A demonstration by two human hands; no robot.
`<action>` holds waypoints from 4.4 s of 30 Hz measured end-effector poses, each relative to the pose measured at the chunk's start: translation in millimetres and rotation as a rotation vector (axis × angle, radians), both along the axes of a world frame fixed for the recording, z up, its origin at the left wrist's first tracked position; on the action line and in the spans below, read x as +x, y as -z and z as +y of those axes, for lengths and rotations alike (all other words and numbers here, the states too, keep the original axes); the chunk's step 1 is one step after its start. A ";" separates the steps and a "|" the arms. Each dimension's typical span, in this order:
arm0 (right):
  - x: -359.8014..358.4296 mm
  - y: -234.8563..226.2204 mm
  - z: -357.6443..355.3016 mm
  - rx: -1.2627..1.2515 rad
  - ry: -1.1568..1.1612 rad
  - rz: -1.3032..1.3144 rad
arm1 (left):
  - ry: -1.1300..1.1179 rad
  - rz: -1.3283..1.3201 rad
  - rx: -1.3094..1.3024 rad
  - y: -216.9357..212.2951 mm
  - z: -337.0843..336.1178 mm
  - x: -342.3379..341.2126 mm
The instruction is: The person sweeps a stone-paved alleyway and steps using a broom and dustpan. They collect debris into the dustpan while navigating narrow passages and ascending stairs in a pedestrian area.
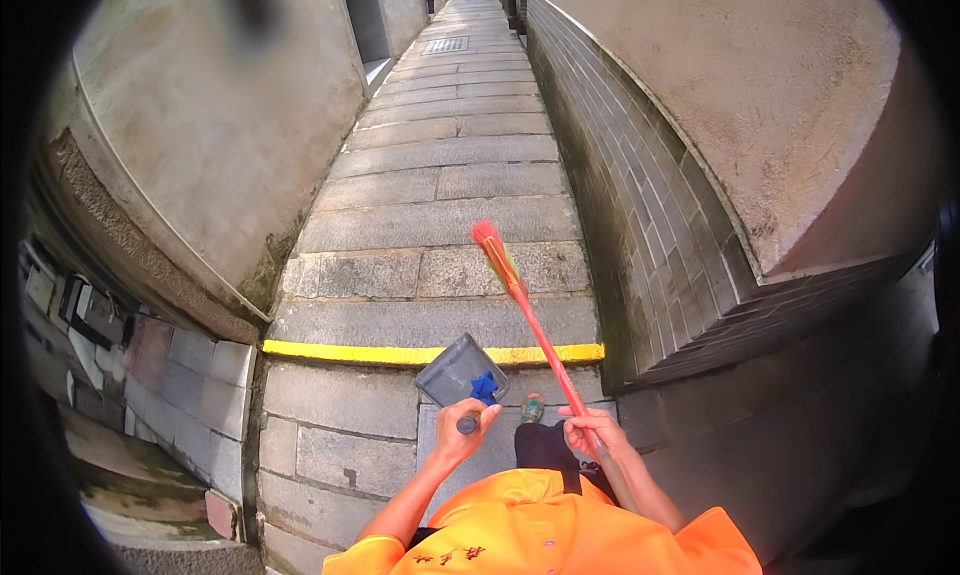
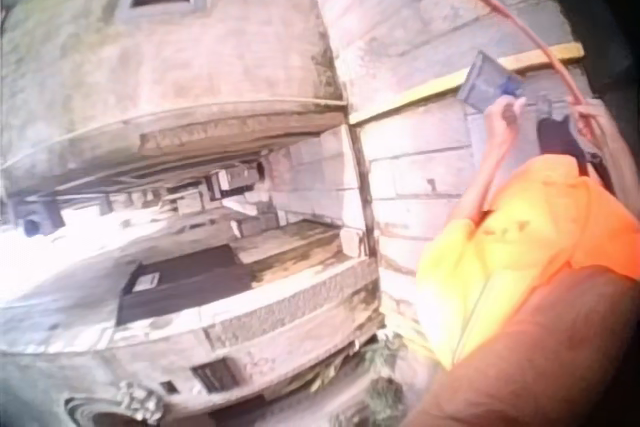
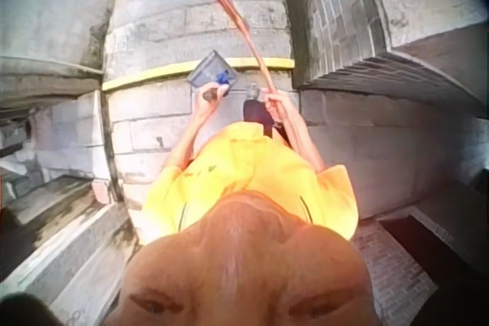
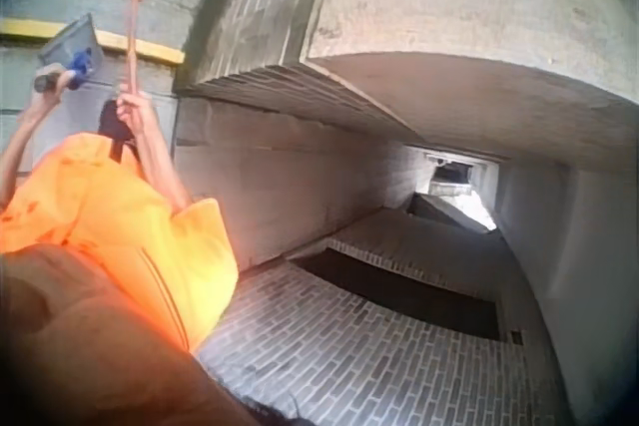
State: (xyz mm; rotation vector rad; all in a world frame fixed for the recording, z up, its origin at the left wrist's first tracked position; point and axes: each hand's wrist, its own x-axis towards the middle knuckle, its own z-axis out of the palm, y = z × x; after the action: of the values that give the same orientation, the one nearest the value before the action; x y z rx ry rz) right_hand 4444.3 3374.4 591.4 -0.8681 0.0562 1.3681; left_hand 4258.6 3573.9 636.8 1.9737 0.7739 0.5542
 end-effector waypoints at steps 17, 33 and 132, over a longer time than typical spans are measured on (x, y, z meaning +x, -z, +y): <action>255.2 27.0 252.8 -0.203 -0.216 0.080 | -0.358 -0.028 0.246 -1.9 263.6 170.3; 397.1 -90.0 546.0 -0.346 -0.487 -0.148 | -0.317 0.009 0.000 -31.5 526.1 315.4; 1634.7 -85.9 1950.4 -0.245 0.472 0.102 | 0.110 0.263 -0.319 -64.6 2099.6 1656.7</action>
State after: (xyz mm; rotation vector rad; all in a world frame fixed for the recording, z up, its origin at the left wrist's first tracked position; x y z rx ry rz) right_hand 6079.0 5324.8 677.3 -0.9166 0.4863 0.9696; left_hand 5915.3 5673.5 701.5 1.7949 0.8509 0.0960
